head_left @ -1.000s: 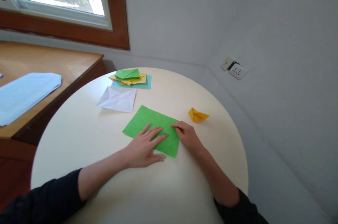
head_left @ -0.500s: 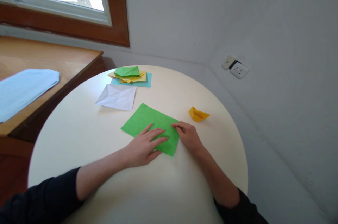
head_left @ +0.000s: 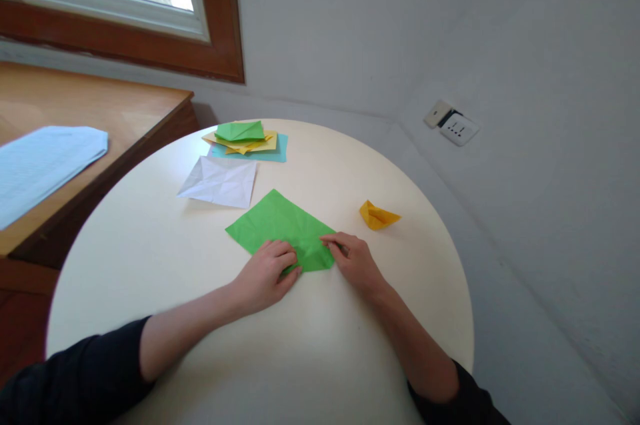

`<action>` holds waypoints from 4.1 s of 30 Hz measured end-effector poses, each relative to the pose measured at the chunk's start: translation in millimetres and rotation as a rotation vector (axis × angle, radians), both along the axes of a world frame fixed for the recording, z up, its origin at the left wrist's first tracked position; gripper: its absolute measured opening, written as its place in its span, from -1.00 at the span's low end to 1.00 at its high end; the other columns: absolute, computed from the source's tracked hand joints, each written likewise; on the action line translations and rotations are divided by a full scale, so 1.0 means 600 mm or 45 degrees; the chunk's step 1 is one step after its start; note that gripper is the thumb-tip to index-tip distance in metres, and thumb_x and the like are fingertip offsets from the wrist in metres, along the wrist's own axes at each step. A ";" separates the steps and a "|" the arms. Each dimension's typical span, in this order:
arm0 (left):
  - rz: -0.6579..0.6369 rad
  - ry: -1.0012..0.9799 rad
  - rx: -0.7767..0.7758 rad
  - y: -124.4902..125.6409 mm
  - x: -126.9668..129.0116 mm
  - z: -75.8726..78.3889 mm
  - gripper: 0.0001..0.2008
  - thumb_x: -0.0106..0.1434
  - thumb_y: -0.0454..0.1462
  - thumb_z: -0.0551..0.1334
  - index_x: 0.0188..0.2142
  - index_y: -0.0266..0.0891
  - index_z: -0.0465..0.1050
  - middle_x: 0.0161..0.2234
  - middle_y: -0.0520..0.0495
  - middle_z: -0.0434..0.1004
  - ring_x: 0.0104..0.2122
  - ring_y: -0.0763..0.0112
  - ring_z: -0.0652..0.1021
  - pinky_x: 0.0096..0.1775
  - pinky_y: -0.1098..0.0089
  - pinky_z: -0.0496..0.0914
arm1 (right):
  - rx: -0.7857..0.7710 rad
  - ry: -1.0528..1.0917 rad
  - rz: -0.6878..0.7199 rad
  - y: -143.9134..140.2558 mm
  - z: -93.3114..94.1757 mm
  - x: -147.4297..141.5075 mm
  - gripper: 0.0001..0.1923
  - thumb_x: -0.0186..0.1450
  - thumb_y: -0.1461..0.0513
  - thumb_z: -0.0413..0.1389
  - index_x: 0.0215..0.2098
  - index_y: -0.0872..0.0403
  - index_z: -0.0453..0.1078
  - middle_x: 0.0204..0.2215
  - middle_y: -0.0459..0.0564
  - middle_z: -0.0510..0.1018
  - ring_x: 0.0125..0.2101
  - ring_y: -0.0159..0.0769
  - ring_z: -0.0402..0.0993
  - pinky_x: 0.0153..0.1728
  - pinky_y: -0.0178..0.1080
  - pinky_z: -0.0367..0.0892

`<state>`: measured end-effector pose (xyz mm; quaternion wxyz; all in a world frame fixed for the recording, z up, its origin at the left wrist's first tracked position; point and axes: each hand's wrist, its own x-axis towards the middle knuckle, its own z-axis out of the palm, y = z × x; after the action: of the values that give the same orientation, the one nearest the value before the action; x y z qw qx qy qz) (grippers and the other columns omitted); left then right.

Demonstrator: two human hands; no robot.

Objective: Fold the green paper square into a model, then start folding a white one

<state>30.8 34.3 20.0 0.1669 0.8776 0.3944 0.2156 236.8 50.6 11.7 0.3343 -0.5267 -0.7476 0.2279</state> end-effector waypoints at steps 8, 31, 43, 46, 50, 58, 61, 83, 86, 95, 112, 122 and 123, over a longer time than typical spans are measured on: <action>0.138 0.028 -0.073 0.003 0.001 0.001 -0.81 0.19 -0.27 0.06 -0.53 -0.23 0.27 -0.42 -0.07 0.39 -0.36 0.30 0.40 -0.29 0.27 0.26 | 0.076 -0.114 -0.059 0.005 -0.006 0.004 -0.72 0.18 0.33 -0.06 -0.31 0.05 0.48 -0.27 0.03 0.52 -0.21 -0.27 0.44 -0.11 -0.17 0.30; 0.069 0.104 0.038 0.005 -0.004 -0.018 -0.59 0.10 -0.45 0.06 -0.08 -0.20 0.45 -0.21 -0.16 0.29 -0.25 0.25 0.35 -0.18 0.19 0.33 | -0.108 0.322 -0.135 0.009 -0.003 0.013 -0.66 0.16 0.26 -0.13 -0.28 0.08 0.47 -0.26 -0.01 0.56 -0.19 -0.25 0.43 -0.12 -0.19 0.28; -0.049 0.035 0.004 0.004 -0.005 -0.015 -0.62 0.09 -0.47 0.03 -0.17 -0.21 0.49 -0.20 -0.16 0.35 -0.21 0.23 0.35 -0.18 0.20 0.29 | -0.122 0.508 -0.081 0.010 -0.005 0.016 -0.63 0.07 0.34 -0.08 -0.25 0.03 0.47 -0.39 -0.08 0.52 -0.32 -0.30 0.41 -0.24 -0.23 0.30; -0.093 0.010 0.002 0.004 -0.006 -0.014 -0.65 0.09 -0.47 0.03 -0.21 -0.21 0.49 -0.21 -0.13 0.36 -0.23 0.27 0.35 -0.17 0.23 0.28 | -0.054 0.520 0.003 0.009 -0.002 0.016 -0.65 0.08 0.37 -0.06 -0.30 -0.01 0.49 -0.32 -0.07 0.50 -0.25 -0.30 0.39 -0.21 -0.22 0.29; -0.120 -0.012 0.006 0.002 -0.007 -0.011 -0.71 0.12 -0.45 0.03 -0.27 -0.22 0.46 -0.22 -0.11 0.39 -0.23 0.29 0.37 -0.18 0.26 0.27 | -0.016 0.552 0.108 0.006 0.002 0.018 -0.66 0.08 0.40 -0.05 -0.39 -0.05 0.51 -0.24 -0.06 0.44 -0.16 -0.30 0.36 -0.12 -0.21 0.26; 0.005 0.060 0.104 0.003 -0.004 -0.004 -0.82 0.23 -0.31 0.03 -0.37 -0.25 0.39 -0.29 -0.09 0.43 -0.23 0.32 0.41 -0.07 0.20 0.22 | -0.025 0.328 0.279 0.001 0.005 0.016 -0.64 0.10 0.44 -0.06 -0.44 -0.04 0.50 -0.21 -0.06 0.50 -0.13 -0.24 0.38 -0.05 -0.08 0.21; 0.081 0.095 0.134 0.004 -0.004 -0.005 -0.83 0.24 -0.29 0.03 -0.37 -0.24 0.37 -0.29 -0.06 0.43 -0.21 0.33 0.43 0.04 0.12 0.12 | 0.014 0.210 0.336 0.000 0.006 0.014 -0.66 0.10 0.43 -0.04 -0.41 -0.04 0.50 -0.27 -0.06 0.55 -0.12 -0.21 0.39 -0.01 -0.03 0.16; -0.011 0.078 0.029 0.004 -0.005 -0.009 -0.83 0.19 -0.31 0.09 -0.20 -0.27 0.28 -0.10 -0.22 0.28 -0.09 0.19 0.36 -0.03 0.15 0.32 | 0.028 0.013 0.198 0.005 -0.001 0.007 -0.83 0.17 0.25 0.13 -0.26 -0.01 0.48 -0.40 -0.05 0.58 -0.36 -0.29 0.45 -0.25 -0.19 0.30; -0.061 0.080 0.012 0.004 -0.005 -0.007 -0.79 0.19 -0.30 0.09 -0.16 -0.28 0.27 -0.05 -0.24 0.25 -0.04 0.18 0.33 0.02 0.16 0.28 | 0.061 0.019 0.119 0.006 -0.004 0.007 -0.82 0.13 0.26 0.17 -0.27 -0.01 0.49 -0.46 -0.08 0.56 -0.40 -0.30 0.44 -0.25 -0.19 0.29; -0.119 0.073 0.019 0.002 -0.006 -0.009 -0.58 0.18 -0.33 0.10 0.05 -0.26 0.20 0.00 -0.25 0.24 0.04 0.13 0.28 0.08 0.09 0.22 | 0.098 -0.026 0.095 0.004 -0.006 0.004 -0.81 0.09 0.31 0.20 -0.30 -0.01 0.48 -0.49 -0.10 0.55 -0.43 -0.29 0.42 -0.27 -0.18 0.27; -0.052 0.088 0.055 0.002 -0.008 -0.016 -0.56 0.23 -0.09 0.09 0.02 -0.30 0.31 0.01 -0.30 0.26 0.03 0.08 0.30 0.05 0.08 0.24 | 0.109 -0.174 0.425 0.000 -0.012 0.009 -0.70 0.07 0.21 0.26 -0.19 -0.04 0.47 -0.19 0.02 0.53 -0.15 -0.18 0.43 -0.07 -0.04 0.20; -0.074 0.152 0.031 0.002 -0.010 -0.015 -0.41 0.14 -0.04 0.18 0.10 -0.27 0.21 0.08 -0.31 0.21 0.10 0.01 0.23 0.09 0.02 0.16 | 0.093 -0.119 0.364 0.003 -0.012 0.007 -0.74 0.10 0.22 0.23 -0.21 -0.05 0.48 -0.22 0.00 0.52 -0.18 -0.22 0.43 -0.09 -0.10 0.26; -0.074 0.163 0.035 0.002 -0.009 -0.014 -0.41 0.14 -0.05 0.17 0.10 -0.28 0.21 0.08 -0.31 0.21 0.10 0.02 0.23 0.09 0.03 0.15 | 0.090 -0.112 0.357 0.003 -0.011 0.007 -0.75 0.11 0.23 0.23 -0.21 -0.04 0.48 -0.23 0.00 0.52 -0.18 -0.23 0.43 -0.10 -0.11 0.27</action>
<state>25.1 35.4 11.5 0.1354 0.9029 0.3756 0.1594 241.0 52.5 4.9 0.2844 -0.4143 -0.8354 0.2225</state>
